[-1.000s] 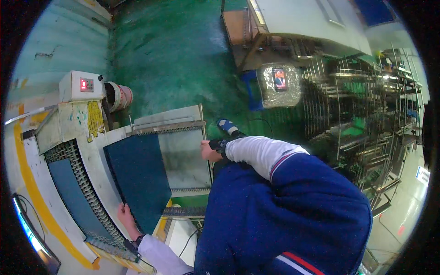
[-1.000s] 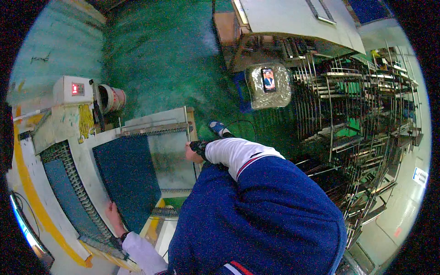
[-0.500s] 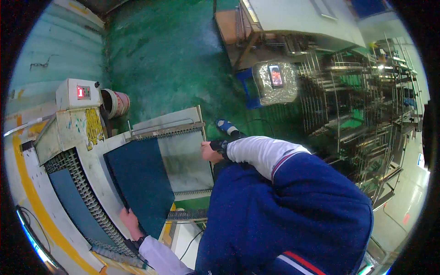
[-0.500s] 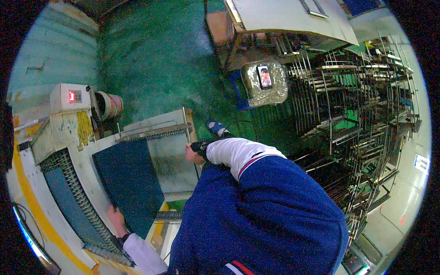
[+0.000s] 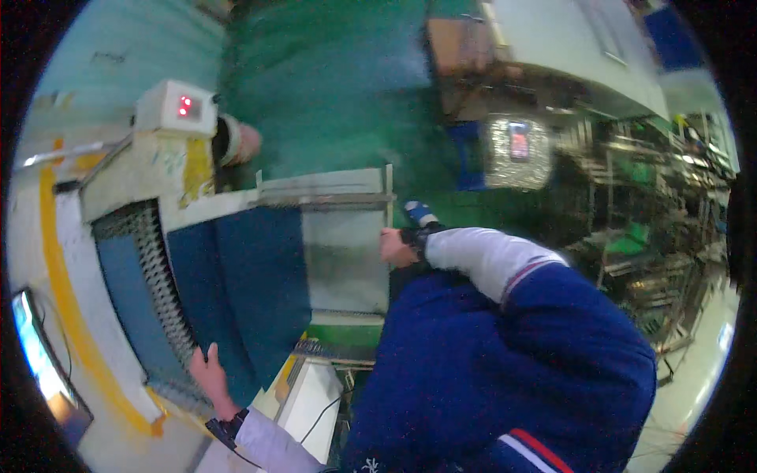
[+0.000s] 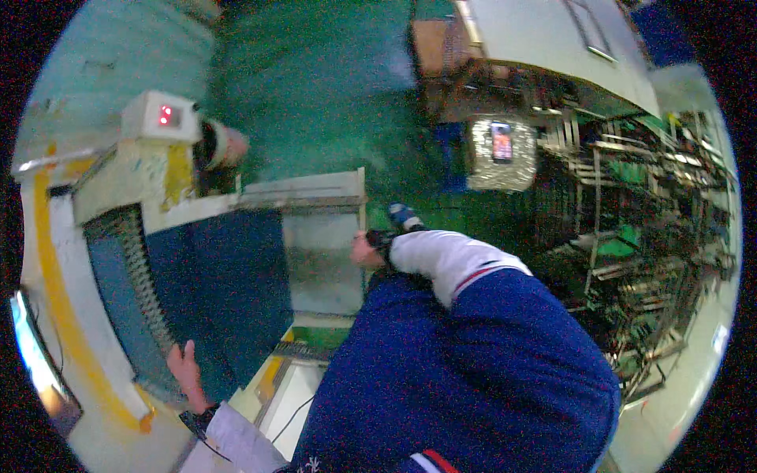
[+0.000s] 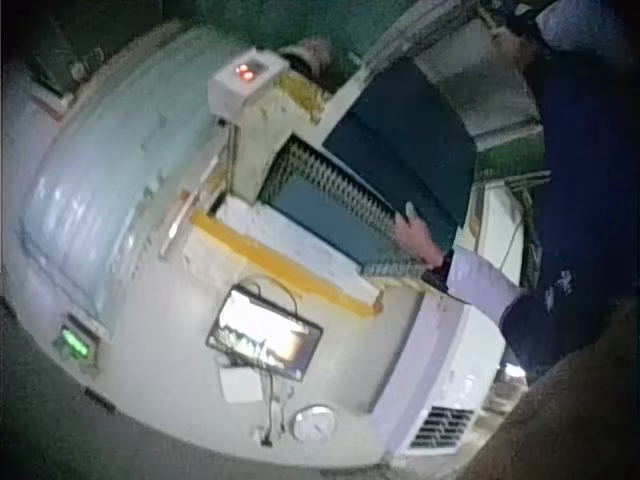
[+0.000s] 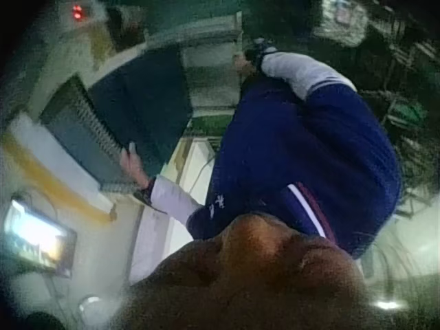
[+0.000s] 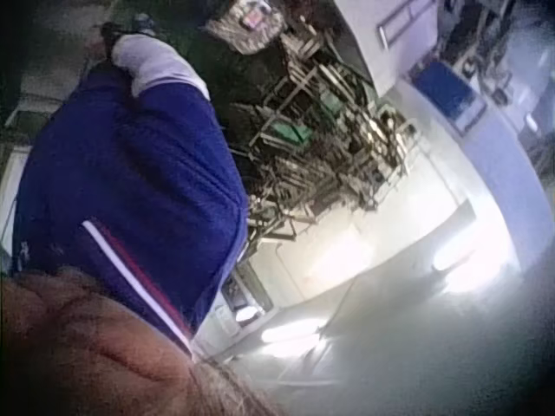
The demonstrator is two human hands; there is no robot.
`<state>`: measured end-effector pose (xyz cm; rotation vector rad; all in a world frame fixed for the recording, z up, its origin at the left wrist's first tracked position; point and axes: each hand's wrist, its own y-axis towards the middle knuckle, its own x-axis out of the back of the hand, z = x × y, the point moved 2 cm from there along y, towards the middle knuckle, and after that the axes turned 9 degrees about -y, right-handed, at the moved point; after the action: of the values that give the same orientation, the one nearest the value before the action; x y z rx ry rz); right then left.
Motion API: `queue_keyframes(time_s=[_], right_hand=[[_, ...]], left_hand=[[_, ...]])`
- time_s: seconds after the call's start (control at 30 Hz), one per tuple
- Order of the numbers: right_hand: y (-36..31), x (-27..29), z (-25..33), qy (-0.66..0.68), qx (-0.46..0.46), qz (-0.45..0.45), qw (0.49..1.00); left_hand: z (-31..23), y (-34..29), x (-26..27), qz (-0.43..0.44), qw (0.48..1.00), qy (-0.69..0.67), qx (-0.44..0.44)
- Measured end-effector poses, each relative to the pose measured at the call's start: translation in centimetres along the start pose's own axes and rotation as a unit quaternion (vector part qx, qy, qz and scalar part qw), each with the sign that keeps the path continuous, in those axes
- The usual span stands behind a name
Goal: Organizing and feeding flat blue metal sheets into an industrial machine and racks.
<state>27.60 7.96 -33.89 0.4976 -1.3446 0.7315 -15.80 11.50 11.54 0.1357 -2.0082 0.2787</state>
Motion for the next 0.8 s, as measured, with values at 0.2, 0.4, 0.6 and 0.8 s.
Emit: queue_keyframes(time_s=[0.2,0.4,0.6,0.8], right_hand=[[3.0,8.2,-0.9,0.04,0.118,0.229,0.965],[10.6,22.2,0.5,0.531,-0.076,0.238,0.81],[16.3,30.1,5.0,0.813,0.01,0.153,0.561],[18.0,31.6,6.6,0.868,0.008,0.146,0.475]], left_hand=[[-4.4,-2.3,8.8,-0.135,0.981,0.141,0.02],[-12.4,-5.5,17.6,-0.198,0.978,-0.017,0.058],[-13.3,-9.5,21.3,-0.23,0.964,-0.115,0.073],[-11.7,-10.9,24.1,-0.284,0.946,-0.133,0.082]])
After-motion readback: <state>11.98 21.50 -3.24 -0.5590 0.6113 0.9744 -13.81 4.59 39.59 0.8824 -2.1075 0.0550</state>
